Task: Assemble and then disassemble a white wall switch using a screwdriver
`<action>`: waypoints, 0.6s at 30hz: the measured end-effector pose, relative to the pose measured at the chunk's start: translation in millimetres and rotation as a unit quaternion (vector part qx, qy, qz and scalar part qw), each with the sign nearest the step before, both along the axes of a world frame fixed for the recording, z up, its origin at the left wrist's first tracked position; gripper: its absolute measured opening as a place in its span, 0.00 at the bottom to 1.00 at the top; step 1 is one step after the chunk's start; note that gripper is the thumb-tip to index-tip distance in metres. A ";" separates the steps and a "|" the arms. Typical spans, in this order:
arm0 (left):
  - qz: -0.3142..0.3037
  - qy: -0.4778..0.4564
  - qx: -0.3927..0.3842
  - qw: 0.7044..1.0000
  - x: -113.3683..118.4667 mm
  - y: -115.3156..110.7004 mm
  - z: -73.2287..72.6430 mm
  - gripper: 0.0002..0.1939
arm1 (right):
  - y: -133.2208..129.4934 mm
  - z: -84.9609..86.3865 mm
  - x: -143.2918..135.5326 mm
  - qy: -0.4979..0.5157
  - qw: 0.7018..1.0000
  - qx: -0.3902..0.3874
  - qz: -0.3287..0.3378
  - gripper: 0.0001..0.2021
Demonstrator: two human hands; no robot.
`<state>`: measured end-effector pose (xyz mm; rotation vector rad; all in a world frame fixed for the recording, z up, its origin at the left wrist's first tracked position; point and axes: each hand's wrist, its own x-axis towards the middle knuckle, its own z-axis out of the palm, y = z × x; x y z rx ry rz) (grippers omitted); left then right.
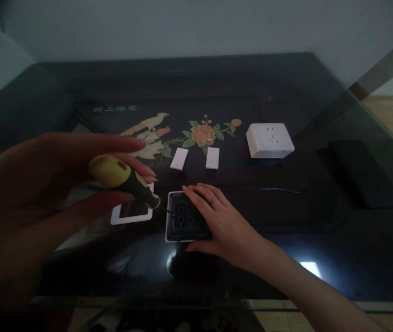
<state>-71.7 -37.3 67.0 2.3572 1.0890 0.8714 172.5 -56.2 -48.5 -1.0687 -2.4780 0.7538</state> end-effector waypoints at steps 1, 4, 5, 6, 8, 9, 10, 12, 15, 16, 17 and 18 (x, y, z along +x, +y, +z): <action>-0.011 0.012 -0.024 1.000 -3.3 -0.1 2.8 0.24 | 0.1 0.0 0.0 0.000 1.000 0.001 -0.001 0.54; -0.020 0.030 -0.041 0.999 -6.4 0.2 6.2 0.21 | 0.1 -0.7 0.2 -0.001 1.000 0.005 0.000 0.54; -0.010 0.025 -0.025 0.999 -4.7 0.6 5.2 0.17 | 0.0 -1.1 0.4 -0.001 1.000 0.006 0.001 0.54; 0.004 0.016 -0.002 1.000 -2.0 1.3 3.4 0.14 | -0.1 -1.5 0.5 -0.002 1.000 0.008 0.001 0.53; 0.031 -0.004 0.052 0.998 4.0 2.5 -1.0 0.10 | -0.5 -2.1 0.7 -0.006 1.000 0.010 0.002 0.52; 0.041 -0.006 0.071 0.997 6.1 2.7 -2.6 0.09 | -0.7 -2.3 0.8 -0.009 1.000 0.011 0.002 0.52; 0.046 -0.004 0.077 0.996 7.2 2.5 -3.4 0.09 | -0.9 -2.4 0.8 -0.012 1.000 0.012 0.001 0.52; 0.040 0.000 0.047 0.998 5.3 0.6 -1.8 0.13 | -1.0 -2.7 0.9 -0.014 1.000 0.014 0.000 0.53; 0.011 0.019 -0.028 0.999 -2.2 -3.3 4.6 0.19 | -0.4 -3.3 0.9 -0.010 1.000 0.016 0.004 0.53; 0.002 0.028 -0.035 0.999 -3.9 -4.1 6.2 0.18 | -0.1 -3.4 0.8 -0.009 1.000 0.017 0.005 0.53; -0.004 0.037 -0.032 0.999 -4.5 -4.3 7.0 0.16 | 0.1 -3.5 0.7 -0.008 1.000 0.018 0.006 0.53; -0.005 0.043 -0.021 0.999 -3.9 -4.1 6.9 0.14 | 0.2 -3.4 0.5 -0.008 1.000 0.019 0.005 0.53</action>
